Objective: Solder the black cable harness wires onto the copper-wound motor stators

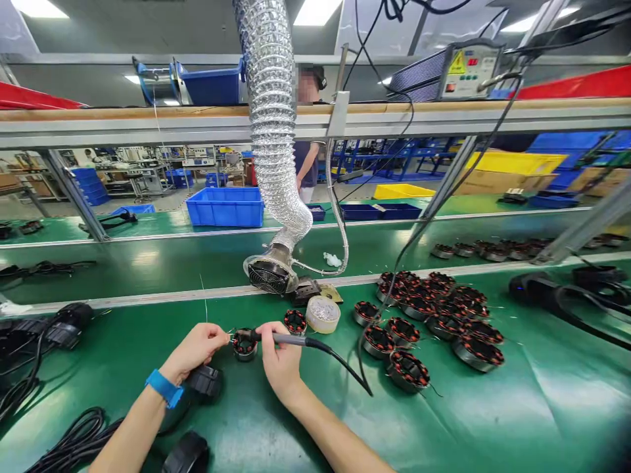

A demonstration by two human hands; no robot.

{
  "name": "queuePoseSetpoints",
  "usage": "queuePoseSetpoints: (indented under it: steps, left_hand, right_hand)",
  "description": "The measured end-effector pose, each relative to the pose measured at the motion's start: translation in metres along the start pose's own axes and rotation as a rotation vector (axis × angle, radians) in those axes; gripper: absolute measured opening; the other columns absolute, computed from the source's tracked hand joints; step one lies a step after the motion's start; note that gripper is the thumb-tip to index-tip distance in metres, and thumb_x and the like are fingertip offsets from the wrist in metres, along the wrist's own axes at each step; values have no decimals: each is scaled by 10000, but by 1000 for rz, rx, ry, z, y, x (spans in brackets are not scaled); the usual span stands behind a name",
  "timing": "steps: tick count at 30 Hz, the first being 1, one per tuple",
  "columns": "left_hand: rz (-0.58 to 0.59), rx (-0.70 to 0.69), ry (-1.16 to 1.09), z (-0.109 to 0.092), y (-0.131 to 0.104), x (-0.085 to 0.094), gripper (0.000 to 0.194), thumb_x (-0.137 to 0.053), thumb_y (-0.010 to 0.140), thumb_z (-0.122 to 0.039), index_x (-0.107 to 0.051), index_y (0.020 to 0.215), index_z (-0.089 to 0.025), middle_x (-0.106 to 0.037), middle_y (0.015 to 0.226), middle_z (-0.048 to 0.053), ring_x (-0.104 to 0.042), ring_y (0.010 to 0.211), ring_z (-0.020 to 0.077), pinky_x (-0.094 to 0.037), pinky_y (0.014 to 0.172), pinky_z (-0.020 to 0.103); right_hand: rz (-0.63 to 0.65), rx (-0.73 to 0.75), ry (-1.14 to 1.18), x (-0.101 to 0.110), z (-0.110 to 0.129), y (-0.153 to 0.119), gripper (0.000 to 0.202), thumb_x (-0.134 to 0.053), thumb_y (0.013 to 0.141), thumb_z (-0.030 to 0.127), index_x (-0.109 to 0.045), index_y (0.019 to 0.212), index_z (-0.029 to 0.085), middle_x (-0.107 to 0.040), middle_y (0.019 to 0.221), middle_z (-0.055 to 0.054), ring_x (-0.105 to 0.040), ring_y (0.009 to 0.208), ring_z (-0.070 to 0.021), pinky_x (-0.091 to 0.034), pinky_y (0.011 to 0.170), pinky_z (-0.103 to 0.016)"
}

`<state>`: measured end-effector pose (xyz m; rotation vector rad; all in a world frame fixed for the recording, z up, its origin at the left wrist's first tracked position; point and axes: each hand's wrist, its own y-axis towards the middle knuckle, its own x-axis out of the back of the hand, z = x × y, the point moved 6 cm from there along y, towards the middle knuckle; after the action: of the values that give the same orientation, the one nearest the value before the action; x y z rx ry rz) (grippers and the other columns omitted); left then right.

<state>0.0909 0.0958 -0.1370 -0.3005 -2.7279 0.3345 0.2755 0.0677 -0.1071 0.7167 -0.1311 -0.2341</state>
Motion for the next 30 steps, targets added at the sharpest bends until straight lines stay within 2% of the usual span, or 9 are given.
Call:
queuePoseSetpoints:
  steps: [7,17,24,30]
  left_hand:
    - [-30,1,-19,-3,-3,-2,413,-633,667,-563,-450,626,-196,-284,476,-114,-195,438,56,-161,425,225]
    - [-13,9,-48,-5,-5,-3,444,-640,649,-595,-446,610,-197,-261,468,-119,-170,440,55,-135,435,234]
    - [-14,7,-65,-6,-4,-3,491,-652,616,-637,-418,600,-206,-258,471,-121,-168,436,51,-135,434,234]
    - [-16,12,-58,-4,-3,-3,491,-658,616,-638,-419,611,-209,-247,473,-122,-166,437,53,-128,435,236]
  right_hand:
    - [52,99,-61,-2,11,-3,282,-430,937,223,-610,721,188,-650,630,-11,-638,573,-138,-494,561,-228]
    - [101,98,-98,-8,10,-4,296,-419,943,235,-621,732,183,-652,627,-14,-637,562,-137,-489,558,-231]
    - [101,46,-66,-8,7,-5,295,-421,950,258,-621,744,191,-659,655,-15,-647,600,-144,-500,581,-238]
    - [27,-26,-5,-5,5,-1,301,-415,945,292,-601,727,202,-650,649,-13,-633,590,-152,-509,562,-249]
